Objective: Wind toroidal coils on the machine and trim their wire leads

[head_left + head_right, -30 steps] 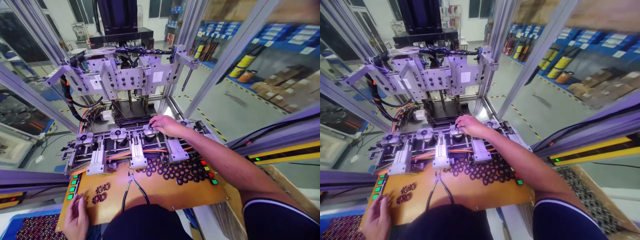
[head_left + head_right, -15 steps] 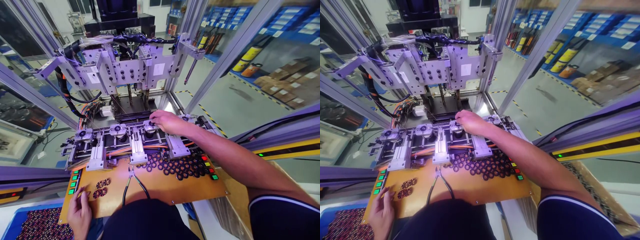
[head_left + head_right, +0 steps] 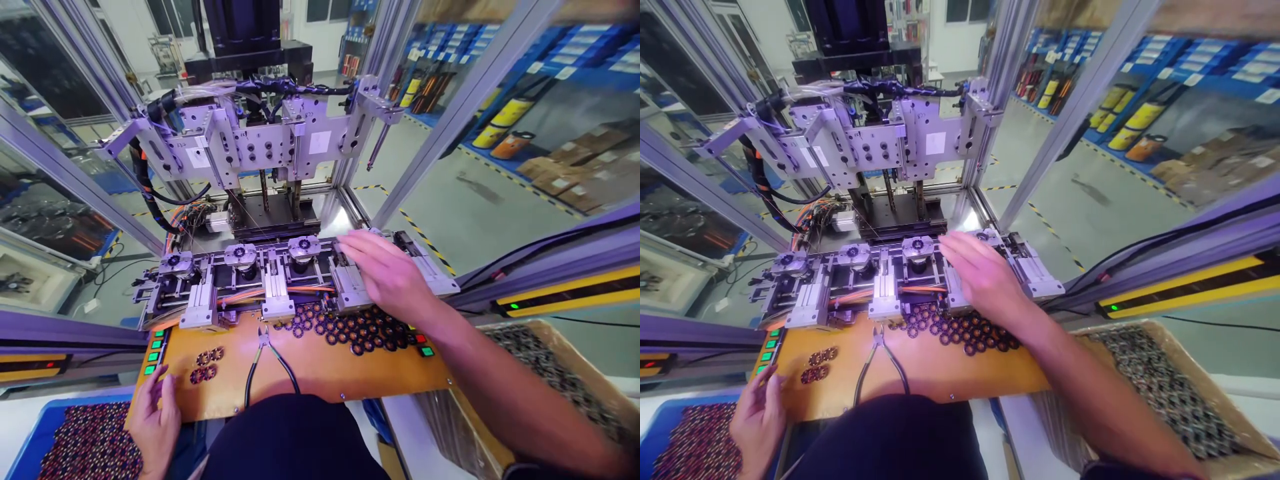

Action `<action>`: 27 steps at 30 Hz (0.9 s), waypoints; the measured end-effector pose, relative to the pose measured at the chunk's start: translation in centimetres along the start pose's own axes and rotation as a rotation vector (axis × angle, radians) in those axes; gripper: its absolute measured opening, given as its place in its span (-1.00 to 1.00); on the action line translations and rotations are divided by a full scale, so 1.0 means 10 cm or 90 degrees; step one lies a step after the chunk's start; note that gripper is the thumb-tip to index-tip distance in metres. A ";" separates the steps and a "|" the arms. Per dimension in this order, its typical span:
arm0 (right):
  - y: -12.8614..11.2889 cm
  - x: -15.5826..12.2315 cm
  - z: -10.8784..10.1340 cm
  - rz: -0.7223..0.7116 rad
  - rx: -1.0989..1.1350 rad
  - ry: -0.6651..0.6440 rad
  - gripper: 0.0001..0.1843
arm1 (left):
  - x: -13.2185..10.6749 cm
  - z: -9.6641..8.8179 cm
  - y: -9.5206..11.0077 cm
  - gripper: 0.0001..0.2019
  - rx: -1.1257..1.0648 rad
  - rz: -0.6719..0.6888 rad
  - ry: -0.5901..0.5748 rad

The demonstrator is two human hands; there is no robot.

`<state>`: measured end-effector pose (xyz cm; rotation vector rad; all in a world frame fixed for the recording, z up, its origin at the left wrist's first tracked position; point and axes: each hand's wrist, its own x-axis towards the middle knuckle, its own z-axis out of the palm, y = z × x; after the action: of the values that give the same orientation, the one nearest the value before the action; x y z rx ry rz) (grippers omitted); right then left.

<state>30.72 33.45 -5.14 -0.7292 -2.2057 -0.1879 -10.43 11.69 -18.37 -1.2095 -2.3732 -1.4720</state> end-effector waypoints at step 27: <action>-0.89 -2.02 0.27 0.248 -0.006 0.017 -0.72 | 0.78 1.62 2.79 -0.43 0.281 0.707 -0.584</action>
<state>34.59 18.13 -20.84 -1.1346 -1.9932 -0.0101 7.84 35.05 -3.49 -2.6863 -1.4919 -0.0188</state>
